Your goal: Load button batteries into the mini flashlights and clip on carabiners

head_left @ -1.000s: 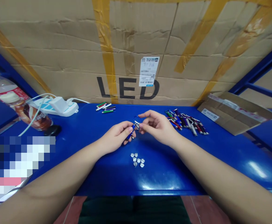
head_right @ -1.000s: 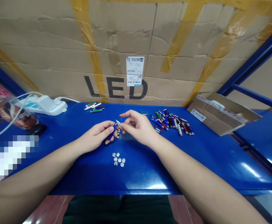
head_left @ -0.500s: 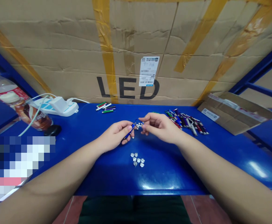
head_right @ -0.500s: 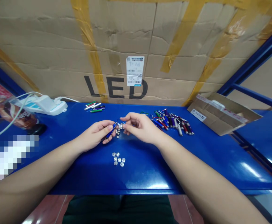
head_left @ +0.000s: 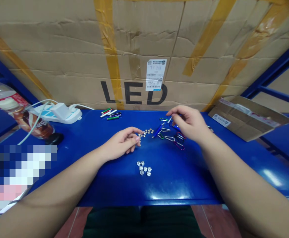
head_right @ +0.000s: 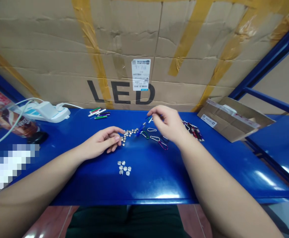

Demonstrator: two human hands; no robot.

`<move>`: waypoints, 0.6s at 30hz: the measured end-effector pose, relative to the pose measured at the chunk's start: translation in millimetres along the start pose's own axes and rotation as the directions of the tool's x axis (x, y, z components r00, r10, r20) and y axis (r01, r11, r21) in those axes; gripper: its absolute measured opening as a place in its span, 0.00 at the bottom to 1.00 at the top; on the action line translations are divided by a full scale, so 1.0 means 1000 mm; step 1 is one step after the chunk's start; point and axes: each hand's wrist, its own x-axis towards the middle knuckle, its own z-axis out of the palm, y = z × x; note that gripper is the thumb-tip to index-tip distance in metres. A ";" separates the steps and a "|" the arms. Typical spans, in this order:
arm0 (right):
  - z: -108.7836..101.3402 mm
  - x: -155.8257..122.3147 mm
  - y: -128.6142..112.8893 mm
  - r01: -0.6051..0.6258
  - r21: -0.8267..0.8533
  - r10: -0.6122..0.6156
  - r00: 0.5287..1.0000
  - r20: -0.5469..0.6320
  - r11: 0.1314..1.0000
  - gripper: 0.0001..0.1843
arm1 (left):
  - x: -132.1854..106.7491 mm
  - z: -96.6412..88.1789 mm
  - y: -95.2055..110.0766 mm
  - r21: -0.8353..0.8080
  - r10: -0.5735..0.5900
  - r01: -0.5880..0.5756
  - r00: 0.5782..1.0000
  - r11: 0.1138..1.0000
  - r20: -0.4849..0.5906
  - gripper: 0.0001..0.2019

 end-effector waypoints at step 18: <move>-0.030 0.009 0.106 -0.305 -0.177 0.317 0.947 0.046 0.936 0.14 | 0.000 -0.004 0.005 0.201 -0.013 0.011 1.000 0.979 0.009 0.14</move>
